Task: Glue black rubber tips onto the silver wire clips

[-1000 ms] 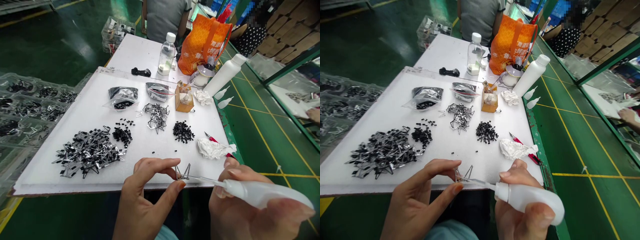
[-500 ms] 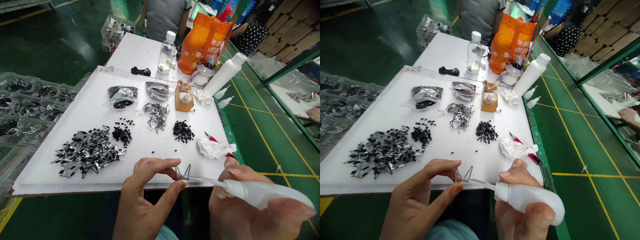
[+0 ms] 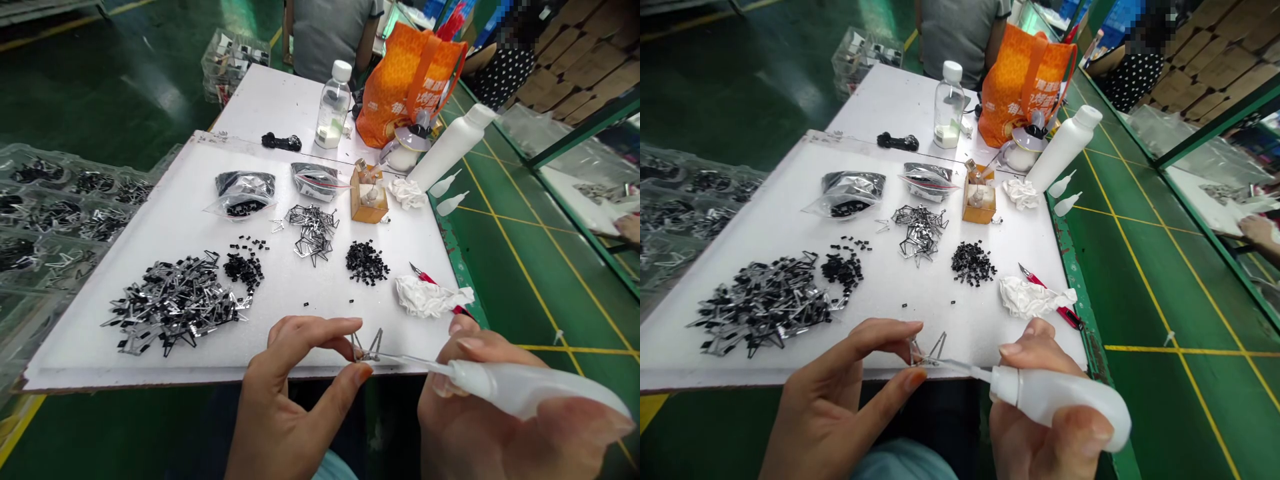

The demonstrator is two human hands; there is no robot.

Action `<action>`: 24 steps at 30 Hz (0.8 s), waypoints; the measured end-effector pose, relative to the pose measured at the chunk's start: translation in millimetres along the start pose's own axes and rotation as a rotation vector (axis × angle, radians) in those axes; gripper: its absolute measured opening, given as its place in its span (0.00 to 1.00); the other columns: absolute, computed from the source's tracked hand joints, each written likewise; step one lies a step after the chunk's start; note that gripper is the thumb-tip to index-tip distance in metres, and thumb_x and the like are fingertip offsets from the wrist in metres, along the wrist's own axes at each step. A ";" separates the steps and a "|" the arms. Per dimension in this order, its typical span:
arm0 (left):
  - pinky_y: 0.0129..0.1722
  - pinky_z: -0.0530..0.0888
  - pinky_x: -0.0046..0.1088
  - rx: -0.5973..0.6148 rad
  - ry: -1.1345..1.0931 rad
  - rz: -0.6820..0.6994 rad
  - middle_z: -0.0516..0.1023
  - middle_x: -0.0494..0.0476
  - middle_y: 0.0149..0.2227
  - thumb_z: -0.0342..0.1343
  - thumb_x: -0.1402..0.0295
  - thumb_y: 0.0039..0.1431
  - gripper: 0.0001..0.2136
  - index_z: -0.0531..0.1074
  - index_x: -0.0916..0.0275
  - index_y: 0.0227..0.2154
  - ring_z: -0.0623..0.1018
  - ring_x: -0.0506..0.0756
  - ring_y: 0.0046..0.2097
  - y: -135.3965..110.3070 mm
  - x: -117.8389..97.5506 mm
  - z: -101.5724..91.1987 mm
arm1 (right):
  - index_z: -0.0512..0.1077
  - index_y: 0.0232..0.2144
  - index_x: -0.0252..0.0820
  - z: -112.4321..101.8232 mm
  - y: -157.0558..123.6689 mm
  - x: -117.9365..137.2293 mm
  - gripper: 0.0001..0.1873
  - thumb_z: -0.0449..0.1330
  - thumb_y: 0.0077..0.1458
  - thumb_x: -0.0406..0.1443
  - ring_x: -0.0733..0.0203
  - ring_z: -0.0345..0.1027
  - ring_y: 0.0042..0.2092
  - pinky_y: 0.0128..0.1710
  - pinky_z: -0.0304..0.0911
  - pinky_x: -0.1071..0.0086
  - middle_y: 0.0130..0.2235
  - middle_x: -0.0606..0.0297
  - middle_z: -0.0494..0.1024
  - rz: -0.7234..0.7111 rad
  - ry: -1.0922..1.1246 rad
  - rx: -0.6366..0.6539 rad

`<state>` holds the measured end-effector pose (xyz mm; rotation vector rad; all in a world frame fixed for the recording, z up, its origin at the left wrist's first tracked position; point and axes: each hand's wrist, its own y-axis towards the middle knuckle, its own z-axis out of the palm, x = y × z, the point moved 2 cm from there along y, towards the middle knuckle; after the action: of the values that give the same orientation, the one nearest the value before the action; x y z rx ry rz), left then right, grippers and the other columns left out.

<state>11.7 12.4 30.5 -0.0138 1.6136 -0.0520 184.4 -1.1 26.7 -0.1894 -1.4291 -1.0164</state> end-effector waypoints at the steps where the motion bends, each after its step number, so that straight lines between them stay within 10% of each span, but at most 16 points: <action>1: 0.46 0.76 0.28 0.000 0.001 0.003 0.84 0.43 0.36 0.68 0.69 0.60 0.15 0.82 0.40 0.45 0.82 0.53 0.40 0.3 0.0 -0.1 | 0.83 0.30 0.43 0.1 0.1 -0.1 0.26 0.55 0.66 0.52 0.55 0.73 0.41 0.65 0.60 0.57 0.22 0.69 0.72 -0.006 0.003 0.004; 24: 0.46 0.76 0.28 -0.004 -0.014 -0.011 0.84 0.43 0.36 0.68 0.70 0.60 0.14 0.83 0.40 0.45 0.82 0.53 0.40 -0.4 -1.8 -1.1 | 0.82 0.27 0.46 5.8 4.0 8.6 0.25 0.64 0.59 0.58 0.60 0.67 0.31 0.57 0.64 0.61 0.21 0.73 0.70 0.097 0.008 -0.006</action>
<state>10.7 12.1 32.4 -0.0263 1.5994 -0.0567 181.3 1.2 37.1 -0.2563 -1.3969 -0.9414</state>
